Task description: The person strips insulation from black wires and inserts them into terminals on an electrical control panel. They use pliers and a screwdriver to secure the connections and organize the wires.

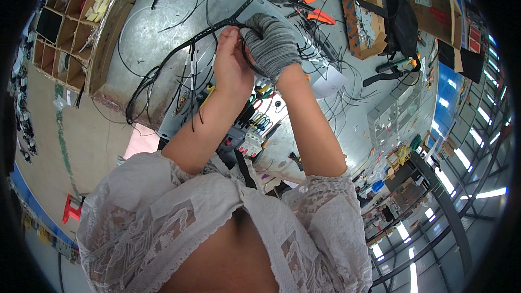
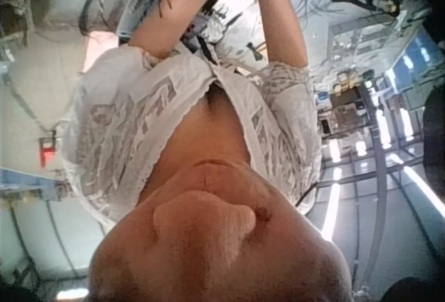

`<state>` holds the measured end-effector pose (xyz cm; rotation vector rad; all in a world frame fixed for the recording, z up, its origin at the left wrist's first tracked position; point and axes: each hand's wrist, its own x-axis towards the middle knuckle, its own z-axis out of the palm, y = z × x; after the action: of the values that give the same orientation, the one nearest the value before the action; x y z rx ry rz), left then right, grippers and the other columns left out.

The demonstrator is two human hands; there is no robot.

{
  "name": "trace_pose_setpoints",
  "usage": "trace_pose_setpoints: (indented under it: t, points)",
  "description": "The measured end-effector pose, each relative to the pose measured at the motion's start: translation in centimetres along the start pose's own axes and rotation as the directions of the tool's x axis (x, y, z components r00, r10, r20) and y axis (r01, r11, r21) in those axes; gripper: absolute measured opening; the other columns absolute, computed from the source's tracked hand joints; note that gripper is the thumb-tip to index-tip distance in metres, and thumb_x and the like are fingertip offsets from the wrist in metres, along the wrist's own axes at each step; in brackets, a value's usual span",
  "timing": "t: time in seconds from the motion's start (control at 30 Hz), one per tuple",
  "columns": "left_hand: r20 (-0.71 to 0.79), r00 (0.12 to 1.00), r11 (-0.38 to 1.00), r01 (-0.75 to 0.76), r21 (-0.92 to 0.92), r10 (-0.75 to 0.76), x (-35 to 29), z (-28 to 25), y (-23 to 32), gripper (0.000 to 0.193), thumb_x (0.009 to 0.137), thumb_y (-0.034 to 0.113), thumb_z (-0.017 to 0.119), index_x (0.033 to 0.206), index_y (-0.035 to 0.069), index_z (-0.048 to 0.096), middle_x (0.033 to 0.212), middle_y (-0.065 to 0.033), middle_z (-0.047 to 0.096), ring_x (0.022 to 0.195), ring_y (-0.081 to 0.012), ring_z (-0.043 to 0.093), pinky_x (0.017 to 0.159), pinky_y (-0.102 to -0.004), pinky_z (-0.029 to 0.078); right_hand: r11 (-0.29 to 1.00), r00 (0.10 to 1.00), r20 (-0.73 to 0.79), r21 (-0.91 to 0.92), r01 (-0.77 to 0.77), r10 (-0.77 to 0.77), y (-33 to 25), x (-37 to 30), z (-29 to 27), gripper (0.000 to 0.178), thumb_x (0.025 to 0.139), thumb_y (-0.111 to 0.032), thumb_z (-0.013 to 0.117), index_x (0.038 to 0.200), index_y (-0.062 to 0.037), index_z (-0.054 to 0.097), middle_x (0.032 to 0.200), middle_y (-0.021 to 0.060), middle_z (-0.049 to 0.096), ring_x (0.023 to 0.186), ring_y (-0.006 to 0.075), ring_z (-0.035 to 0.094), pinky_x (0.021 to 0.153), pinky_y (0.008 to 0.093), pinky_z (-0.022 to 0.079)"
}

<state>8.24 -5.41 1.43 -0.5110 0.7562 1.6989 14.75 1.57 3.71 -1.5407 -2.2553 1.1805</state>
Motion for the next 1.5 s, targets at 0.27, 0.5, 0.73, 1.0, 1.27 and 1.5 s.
trace_pose_setpoints:
  t: [0.27, 0.5, 0.73, 1.0, 1.27, 1.5]
  points:
    - [-0.2, 0.979, 0.99, 0.0, 0.143, 0.029, -0.3, 1.6, 0.7, 0.01, 0.093, 0.02, 0.051, 0.087, 0.013, 0.047, 0.076, 0.0012, 0.053, 0.063, -0.0068, 0.048, 0.052, -0.021, 0.038, 0.997, 1.0, 0.014, -0.073, 0.028, -0.027, -1.0, -0.4, -0.5, 0.015, 0.081, -0.013, 0.058, 0.089, -0.0004, 0.062, 0.081, 0.0179, 0.062, 0.074, 0.0336, 0.059, 0.068, 0.0375, 0.048]
    - [-0.143, 0.99, 0.99, 0.022, 0.137, -0.002, 0.2, 0.8, 0.0, 0.012, 0.096, 0.017, 0.044, 0.086, 0.01, 0.045, 0.067, 0.003, 0.042, 0.054, -0.0054, 0.039, 0.046, -0.0211, 0.035, 0.851, 0.963, 0.205, 0.46, -0.254, 0.176, -1.7, -0.6, -1.0, 0.01, 0.086, -0.007, 0.056, 0.091, 0.0002, 0.06, 0.066, 0.0045, 0.06, 0.05, 0.0076, 0.053, 0.049, 0.0245, 0.045]
    - [-0.168, 0.984, 0.978, 0.087, 0.187, -0.055, 0.6, 0.6, 0.3, 0.008, 0.095, 0.018, 0.045, 0.094, 0.011, 0.047, 0.067, 0.004, 0.043, 0.051, -0.0043, 0.037, 0.042, -0.0198, 0.032, 0.897, 0.964, 0.197, 0.37, -0.242, 0.179, -0.4, -0.3, -1.0, 0.009, 0.085, -0.007, 0.061, 0.09, -0.0007, 0.062, 0.078, 0.0014, 0.063, 0.07, 0.007, 0.054, 0.065, 0.0217, 0.046]
    - [-0.041, 0.985, 0.968, 0.172, 0.18, -0.168, 1.5, 0.2, 1.0, 0.01, 0.093, 0.023, 0.053, 0.088, 0.014, 0.051, 0.062, 0.0069, 0.043, 0.046, -0.0025, 0.032, 0.04, -0.0177, 0.026, 0.707, 0.889, 0.331, 0.543, -0.453, 0.315, -0.1, 0.2, -1.8, 0.018, 0.082, -0.012, 0.067, 0.093, 0.0012, 0.061, 0.075, 0.0059, 0.063, 0.061, 0.0109, 0.057, 0.056, 0.0234, 0.049]
    - [-0.055, 0.997, 0.981, 0.055, 0.185, -0.045, 1.4, 0.7, 0.9, 0.014, 0.092, 0.026, 0.055, 0.088, 0.016, 0.047, 0.064, 0.0073, 0.042, 0.048, -0.0018, 0.033, 0.041, -0.0179, 0.026, 0.701, 0.895, 0.348, 0.564, -0.437, 0.278, -2.1, 0.1, -2.3, 0.022, 0.085, -0.011, 0.063, 0.103, 0.0025, 0.061, 0.079, 0.0064, 0.064, 0.065, 0.0101, 0.06, 0.059, 0.0228, 0.05]
    - [0.086, 0.996, 0.982, -0.03, 0.184, 0.015, 0.9, 0.0, 1.2, 0.006, 0.094, 0.016, 0.049, 0.093, 0.012, 0.045, 0.073, 0.0045, 0.043, 0.058, -0.0047, 0.038, 0.051, -0.0203, 0.031, 0.806, 0.93, 0.265, 0.473, -0.355, 0.254, -2.3, 0.0, -1.8, 0.02, 0.085, -0.012, 0.062, 0.1, 0.0004, 0.063, 0.083, 0.0042, 0.064, 0.072, 0.0095, 0.056, 0.067, 0.0236, 0.047]
